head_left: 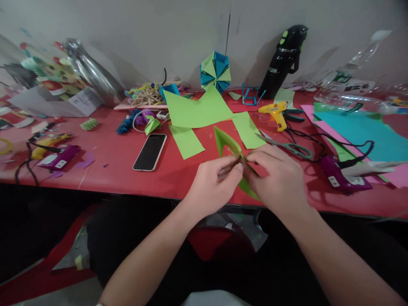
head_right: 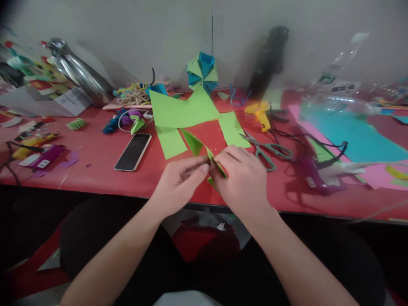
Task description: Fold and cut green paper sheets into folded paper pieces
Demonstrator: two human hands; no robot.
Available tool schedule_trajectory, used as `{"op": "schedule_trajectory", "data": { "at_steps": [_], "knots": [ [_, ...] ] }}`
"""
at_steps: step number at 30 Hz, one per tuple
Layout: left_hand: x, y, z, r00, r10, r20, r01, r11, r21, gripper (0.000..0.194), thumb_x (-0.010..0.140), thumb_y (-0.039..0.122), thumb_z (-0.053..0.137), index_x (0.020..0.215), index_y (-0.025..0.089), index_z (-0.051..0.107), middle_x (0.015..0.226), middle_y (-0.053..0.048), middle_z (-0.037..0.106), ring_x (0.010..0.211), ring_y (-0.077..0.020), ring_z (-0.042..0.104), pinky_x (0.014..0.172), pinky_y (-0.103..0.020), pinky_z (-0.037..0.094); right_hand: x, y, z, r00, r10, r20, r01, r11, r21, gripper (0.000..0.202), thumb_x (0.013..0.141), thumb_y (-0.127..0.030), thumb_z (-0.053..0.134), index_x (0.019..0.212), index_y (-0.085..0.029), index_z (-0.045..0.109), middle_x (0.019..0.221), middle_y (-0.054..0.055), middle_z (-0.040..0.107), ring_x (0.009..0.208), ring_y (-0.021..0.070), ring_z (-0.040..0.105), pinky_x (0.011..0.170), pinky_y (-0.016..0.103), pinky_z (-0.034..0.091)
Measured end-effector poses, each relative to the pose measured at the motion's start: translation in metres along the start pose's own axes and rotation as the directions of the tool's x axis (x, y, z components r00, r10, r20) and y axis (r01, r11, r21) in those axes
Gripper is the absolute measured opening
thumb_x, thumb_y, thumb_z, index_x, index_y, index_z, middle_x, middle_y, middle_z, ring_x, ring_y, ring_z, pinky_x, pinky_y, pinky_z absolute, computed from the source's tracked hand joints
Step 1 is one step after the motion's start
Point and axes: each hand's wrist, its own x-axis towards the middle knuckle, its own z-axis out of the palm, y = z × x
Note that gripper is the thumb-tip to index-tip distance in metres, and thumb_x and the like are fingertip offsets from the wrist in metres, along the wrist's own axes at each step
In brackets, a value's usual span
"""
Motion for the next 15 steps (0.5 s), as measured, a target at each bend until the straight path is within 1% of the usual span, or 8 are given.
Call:
{"op": "schedule_trajectory", "data": {
  "at_steps": [2,5,6,8,10,12,13,15],
  "knots": [
    [0.003,-0.003,-0.001,0.999,-0.019,-0.048,0.014,0.996,-0.091,0.023,0.094,0.034,0.06,0.083,0.017,0.069,0.077,-0.002,0.062,0.072,-0.0142,0.057,0.063,-0.024,0.048,-0.003,-0.004,0.004,0.998,-0.066,-0.01,0.065,0.996,-0.065,0.008,0.088,-0.017,0.064,0.084,-0.023,0.067,0.09,0.006,0.073,0.084,0.0241,0.066,0.074,0.039,0.049],
    [0.011,-0.015,-0.003,0.987,-0.048,-0.156,0.014,0.977,-0.213,0.029,0.09,0.04,0.068,0.073,0.017,0.062,0.068,0.001,0.053,0.064,-0.0108,0.051,0.059,-0.022,0.046,-0.006,-0.013,0.009,0.997,-0.084,-0.002,0.083,0.988,-0.13,0.008,0.086,-0.018,0.066,0.091,-0.023,0.069,0.099,0.007,0.075,0.089,0.0269,0.067,0.077,0.042,0.049],
    [0.013,-0.019,-0.004,0.982,-0.065,-0.176,0.018,0.967,-0.254,0.032,0.089,0.04,0.07,0.069,0.018,0.058,0.065,0.002,0.05,0.061,-0.0098,0.048,0.057,-0.022,0.046,-0.006,-0.016,0.01,0.997,-0.079,0.017,0.08,0.987,-0.142,0.011,0.086,-0.02,0.067,0.096,-0.023,0.071,0.104,0.008,0.075,0.093,0.0285,0.067,0.079,0.044,0.049],
    [0.018,-0.028,-0.009,0.972,-0.089,-0.217,0.021,0.954,-0.3,0.038,0.087,0.039,0.072,0.064,0.018,0.051,0.061,0.004,0.044,0.056,-0.0082,0.045,0.054,-0.021,0.045,-0.008,-0.019,0.01,0.992,-0.083,0.096,0.096,0.986,-0.139,0.029,0.086,-0.028,0.069,0.114,-0.022,0.069,0.119,0.011,0.072,0.108,0.0333,0.065,0.089,0.049,0.048],
    [0.022,-0.036,-0.017,0.961,-0.105,-0.257,0.023,0.952,-0.305,0.037,0.087,0.037,0.072,0.064,0.018,0.051,0.061,0.004,0.047,0.056,-0.0079,0.047,0.054,-0.02,0.046,-0.012,-0.018,0.009,0.965,-0.133,0.224,0.158,0.983,-0.097,0.057,0.083,-0.04,0.074,0.135,-0.022,0.06,0.142,0.016,0.06,0.131,0.0398,0.054,0.105,0.059,0.041],
    [0.026,-0.04,-0.028,0.948,-0.116,-0.295,0.017,0.949,-0.316,0.03,0.086,0.035,0.073,0.067,0.018,0.057,0.065,0.003,0.054,0.058,-0.0087,0.052,0.057,-0.022,0.049,-0.017,-0.012,0.006,0.912,-0.215,0.351,0.243,0.969,-0.04,0.086,0.076,-0.05,0.081,0.15,-0.023,0.045,0.16,0.019,0.041,0.149,0.0441,0.032,0.116,0.068,0.026],
    [0.028,-0.042,-0.034,0.94,-0.118,-0.319,0.009,0.946,-0.324,0.027,0.085,0.033,0.074,0.069,0.018,0.059,0.066,0.002,0.057,0.059,-0.0093,0.055,0.059,-0.023,0.051,-0.019,-0.008,0.004,0.883,-0.247,0.398,0.276,0.961,-0.017,0.099,0.072,-0.052,0.084,0.155,-0.023,0.038,0.165,0.019,0.031,0.153,0.0449,0.023,0.118,0.07,0.022],
    [0.031,-0.044,-0.045,0.922,-0.121,-0.368,-0.007,0.944,-0.329,0.023,0.082,0.031,0.076,0.07,0.017,0.061,0.068,0.001,0.063,0.062,-0.0108,0.06,0.062,-0.024,0.054,-0.023,0.0,0.002,0.853,-0.278,0.441,0.309,0.951,0.001,0.106,0.071,-0.046,0.087,0.158,-0.025,0.031,0.169,0.018,0.021,0.155,0.0441,0.014,0.118,0.071,0.022]
  ]
}}
